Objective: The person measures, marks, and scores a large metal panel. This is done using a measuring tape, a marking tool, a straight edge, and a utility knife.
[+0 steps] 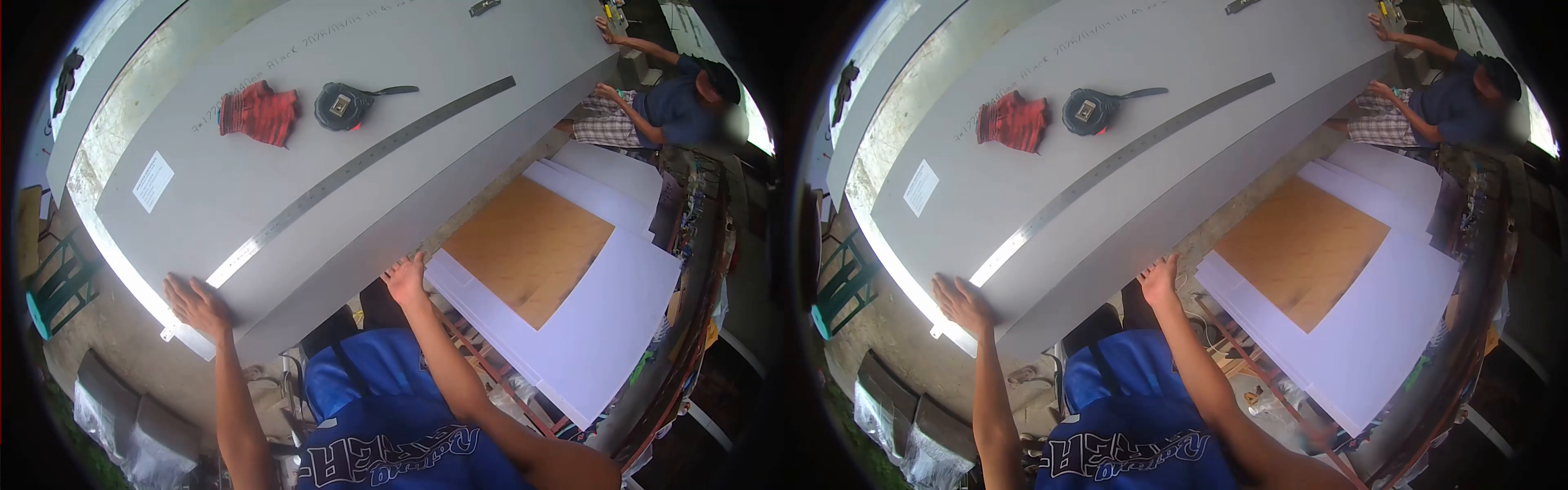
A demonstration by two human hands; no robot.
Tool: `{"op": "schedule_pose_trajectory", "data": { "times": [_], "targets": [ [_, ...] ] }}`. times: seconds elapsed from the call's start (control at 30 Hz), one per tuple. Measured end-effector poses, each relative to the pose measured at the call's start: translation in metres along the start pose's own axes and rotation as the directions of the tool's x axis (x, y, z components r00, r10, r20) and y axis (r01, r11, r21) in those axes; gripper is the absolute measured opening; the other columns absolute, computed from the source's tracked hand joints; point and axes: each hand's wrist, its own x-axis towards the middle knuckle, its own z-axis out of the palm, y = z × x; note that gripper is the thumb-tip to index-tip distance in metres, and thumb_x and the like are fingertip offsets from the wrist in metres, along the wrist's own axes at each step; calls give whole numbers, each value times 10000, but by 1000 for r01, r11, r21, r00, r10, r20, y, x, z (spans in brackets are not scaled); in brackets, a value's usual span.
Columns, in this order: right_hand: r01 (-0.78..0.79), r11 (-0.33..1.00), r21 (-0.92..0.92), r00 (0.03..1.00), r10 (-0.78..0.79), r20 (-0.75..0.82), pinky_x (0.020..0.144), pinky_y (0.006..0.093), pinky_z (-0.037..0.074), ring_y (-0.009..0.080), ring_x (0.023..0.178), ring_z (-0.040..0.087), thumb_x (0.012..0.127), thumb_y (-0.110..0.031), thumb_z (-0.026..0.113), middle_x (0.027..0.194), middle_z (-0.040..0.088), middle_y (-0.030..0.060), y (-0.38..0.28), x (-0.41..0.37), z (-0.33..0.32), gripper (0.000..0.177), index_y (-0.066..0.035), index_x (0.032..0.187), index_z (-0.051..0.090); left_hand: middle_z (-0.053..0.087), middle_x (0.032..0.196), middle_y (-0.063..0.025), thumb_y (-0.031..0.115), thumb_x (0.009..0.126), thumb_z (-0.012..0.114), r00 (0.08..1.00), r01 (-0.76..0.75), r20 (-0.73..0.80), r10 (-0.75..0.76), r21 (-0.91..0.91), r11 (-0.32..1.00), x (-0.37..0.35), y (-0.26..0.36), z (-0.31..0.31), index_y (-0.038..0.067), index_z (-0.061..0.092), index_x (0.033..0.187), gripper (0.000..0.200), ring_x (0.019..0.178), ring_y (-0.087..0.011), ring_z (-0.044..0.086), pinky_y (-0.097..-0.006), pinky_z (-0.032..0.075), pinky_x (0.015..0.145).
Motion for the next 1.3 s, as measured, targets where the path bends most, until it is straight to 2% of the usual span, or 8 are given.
{"op": "schedule_pose_trajectory", "data": {
  "times": [0.17, 0.3, 0.37, 0.53, 0.67, 0.83, 0.97, 1.3],
  "targets": [
    [-112, 950, 291, 953, 20, 302, 1125, 507, 320, 329, 1338, 420, 953, -702, 283, 1423, 459, 165, 15, 109, 50, 791, -70, 1408, 426, 331, 1563, -131, 457, 1033, 346, 1000, -14, -25, 13, -31, 999, -2, 0, 1, 122, 344, 1518, 589, 1454, -319, 268, -475, 175, 1188],
    [-320, 866, 385, 637, -104, 764, 996, 463, 457, 259, 1227, 515, 1013, -527, 353, 1354, 535, 89, 50, 185, 59, 602, -74, 1401, 438, 363, 1549, -116, 466, 1037, 328, 997, 70, 5, -71, 89, 994, -1, 12, -2, 89, 382, 1491, 593, 1453, -317, 277, -496, 201, 1169],
    [290, 945, -151, 868, -193, 457, 998, 471, 441, 234, 1224, 505, 1015, -554, 344, 1341, 533, 78, 42, 169, 61, 588, -102, 1373, 461, 498, 1439, -115, 395, 1024, 437, 994, 97, -67, -88, 160, 982, 7, -8, 11, 70, 562, 1333, 465, 1398, -365, 344, -523, 284, 1114],
    [-506, 862, 33, 862, 506, -15, 1098, 570, 291, 221, 1332, 413, 949, -738, 225, 1412, 464, 65, -64, 92, 36, 759, -173, 1413, 427, 639, 1206, -99, 143, 922, 637, 953, -274, -162, 257, -92, 957, 28, 253, 12, 33, 667, 1097, 209, 1284, -346, 460, -470, 392, 1040],
    [-425, 902, -69, 901, 415, -127, 1143, 619, 185, 289, 1489, 198, 917, -785, 122, 1608, 239, 92, -89, 18, 4, 891, -165, 1549, 230, 687, 1049, -111, 108, 872, 670, 804, -579, -166, 571, -440, 687, 59, 512, 39, 39, 705, 955, 114, 1142, -331, 577, -419, 452, 964],
    [-437, 836, -331, 893, 446, -51, 1143, 495, 273, 307, 1389, 391, 977, -698, 236, 1472, 433, 175, -107, 29, -15, 833, -37, 1459, 390, 682, 1102, -189, 387, 822, 740, 674, -671, -47, 738, -456, 584, 97, 738, 86, 14, 687, 1105, 471, 1127, -323, 587, -411, 474, 929],
    [-312, 864, -396, 939, 345, 11, 1126, 461, 309, 279, 1359, 429, 1005, -642, 275, 1413, 494, 176, -118, 61, -25, 775, 2, 1401, 449, 715, 884, -182, 411, 773, 814, 585, -781, 87, 807, -210, 589, 126, 801, 157, 189, 572, 1379, 689, 814, -333, 694, -524, 521, 714],
    [-214, 867, -450, 964, 261, 45, 851, 361, 476, 196, 979, 650, 1001, -515, 456, 1016, 676, 72, -190, 76, -76, 492, -63, 1135, 598, 708, 858, -165, 240, 779, 700, 664, -519, 468, 584, -273, 810, 87, 794, 98, 28, 684, 846, 223, 1006, -319, 615, -429, 483, 842]
  ]
}}
